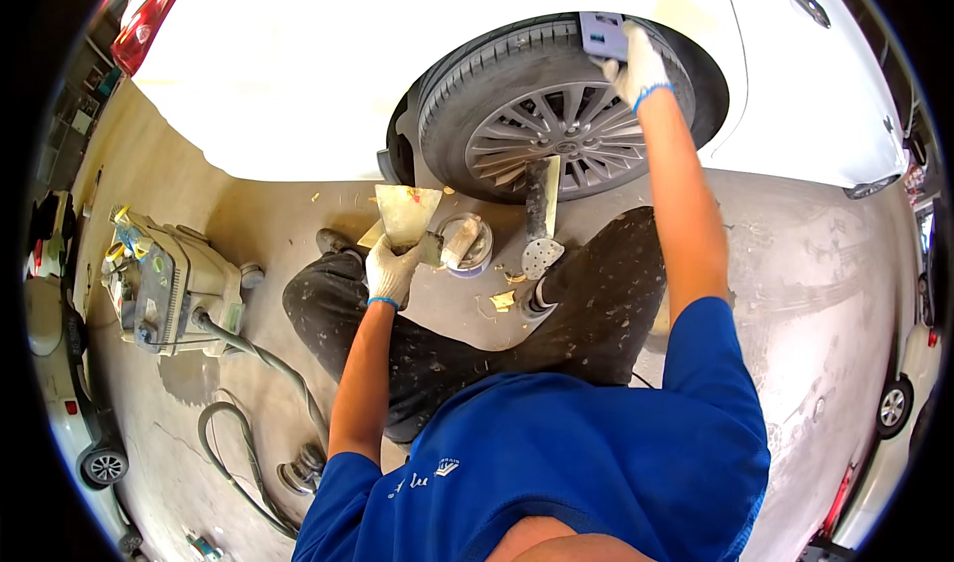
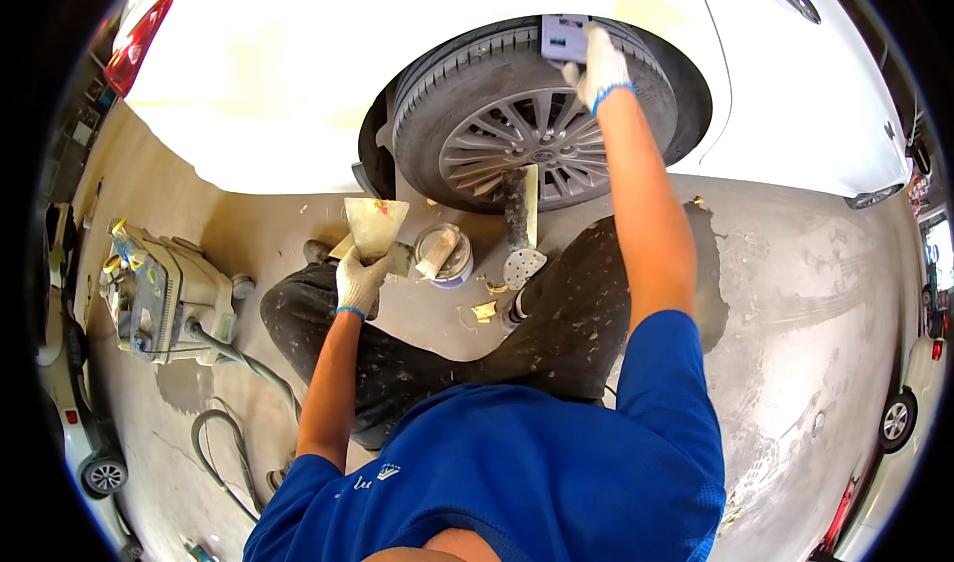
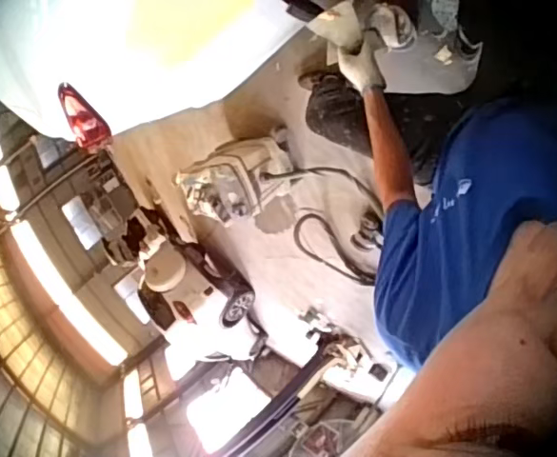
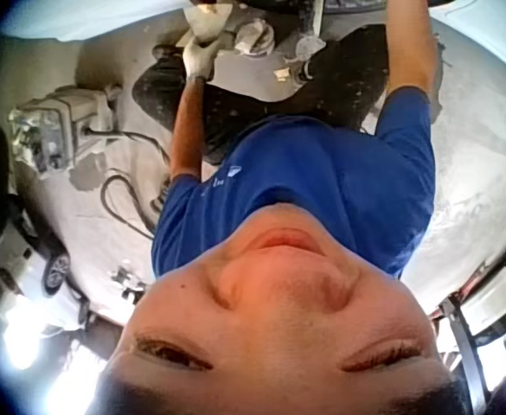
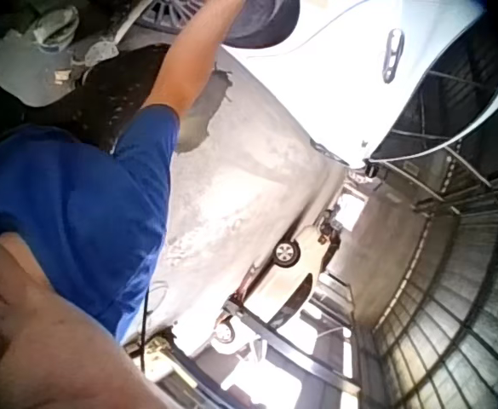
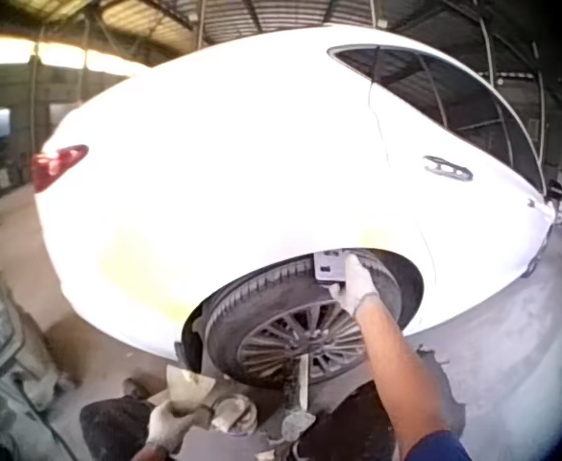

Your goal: The person scoops body filler from a container using a spreader and applies it to the wheel arch area of a white car. They smooth the filler over the surface and then wipe the area with a cloth.

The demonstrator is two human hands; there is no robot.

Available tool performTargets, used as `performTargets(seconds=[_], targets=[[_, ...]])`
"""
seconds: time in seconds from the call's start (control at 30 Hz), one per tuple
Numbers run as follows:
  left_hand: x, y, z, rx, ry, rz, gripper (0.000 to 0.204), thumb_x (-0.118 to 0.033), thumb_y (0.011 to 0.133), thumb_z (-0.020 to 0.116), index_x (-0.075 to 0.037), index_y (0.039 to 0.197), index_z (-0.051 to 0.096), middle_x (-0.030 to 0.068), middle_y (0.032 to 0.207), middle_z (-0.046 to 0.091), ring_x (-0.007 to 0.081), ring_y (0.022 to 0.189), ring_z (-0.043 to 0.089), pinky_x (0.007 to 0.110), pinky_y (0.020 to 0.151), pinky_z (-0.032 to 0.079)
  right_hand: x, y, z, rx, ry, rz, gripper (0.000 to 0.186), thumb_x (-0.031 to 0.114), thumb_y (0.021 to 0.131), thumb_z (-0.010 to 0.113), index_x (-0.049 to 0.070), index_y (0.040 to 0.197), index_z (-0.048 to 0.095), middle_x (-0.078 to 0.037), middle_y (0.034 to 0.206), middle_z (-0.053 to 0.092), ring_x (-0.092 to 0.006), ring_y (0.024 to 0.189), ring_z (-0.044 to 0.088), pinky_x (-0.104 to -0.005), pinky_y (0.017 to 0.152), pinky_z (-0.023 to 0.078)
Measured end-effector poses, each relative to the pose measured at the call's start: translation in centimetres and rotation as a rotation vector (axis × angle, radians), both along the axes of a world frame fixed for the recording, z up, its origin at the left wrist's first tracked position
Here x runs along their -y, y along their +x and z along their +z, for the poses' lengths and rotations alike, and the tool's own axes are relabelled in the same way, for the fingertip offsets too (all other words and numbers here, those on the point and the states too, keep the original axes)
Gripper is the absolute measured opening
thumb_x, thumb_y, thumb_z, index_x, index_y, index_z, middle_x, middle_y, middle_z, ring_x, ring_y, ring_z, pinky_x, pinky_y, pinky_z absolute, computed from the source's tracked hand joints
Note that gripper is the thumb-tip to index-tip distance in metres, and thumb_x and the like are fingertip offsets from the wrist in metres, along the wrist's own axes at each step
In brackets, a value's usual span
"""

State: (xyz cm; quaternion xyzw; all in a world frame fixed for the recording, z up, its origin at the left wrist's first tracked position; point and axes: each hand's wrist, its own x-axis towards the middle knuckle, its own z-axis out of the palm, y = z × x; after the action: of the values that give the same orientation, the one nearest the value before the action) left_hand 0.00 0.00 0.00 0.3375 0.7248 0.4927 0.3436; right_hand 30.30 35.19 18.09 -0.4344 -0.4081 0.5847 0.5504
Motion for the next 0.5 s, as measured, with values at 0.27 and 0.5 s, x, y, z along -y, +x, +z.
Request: performTargets(seconds=[0.27,0.5], targets=[[-1.0,0.3,-0.5,0.028,0.057,-0.028,0.03,-0.016,0.078,0.081,0.001,0.101,0.071,0.0014,0.077,0.069,0.0069,0.058,0.057,0.025,0.055,0.048,-4.7,3.0,-2.9,0.702,0.271,-0.416,0.076,0.058,0.101,0.049,-0.015,0.124,0.041,-0.022,0.083,0.069,-0.0256,0.054,0.068,-0.035,0.049,0.053],[-0.2,-0.1,-0.1,0.0,0.023,-0.043,0.028,-0.015,0.081,0.081,0.001,0.101,0.071,0.0011,0.074,0.067,0.0068,0.056,0.055,0.025,0.053,0.047,9.4,1.2,-0.4,0.288,0.255,-0.354,0.048,0.046,0.102,0.056,0.001,0.117,0.051,-0.007,0.067,0.061,-0.0118,0.045,0.049,-0.0277,0.039,0.039]])
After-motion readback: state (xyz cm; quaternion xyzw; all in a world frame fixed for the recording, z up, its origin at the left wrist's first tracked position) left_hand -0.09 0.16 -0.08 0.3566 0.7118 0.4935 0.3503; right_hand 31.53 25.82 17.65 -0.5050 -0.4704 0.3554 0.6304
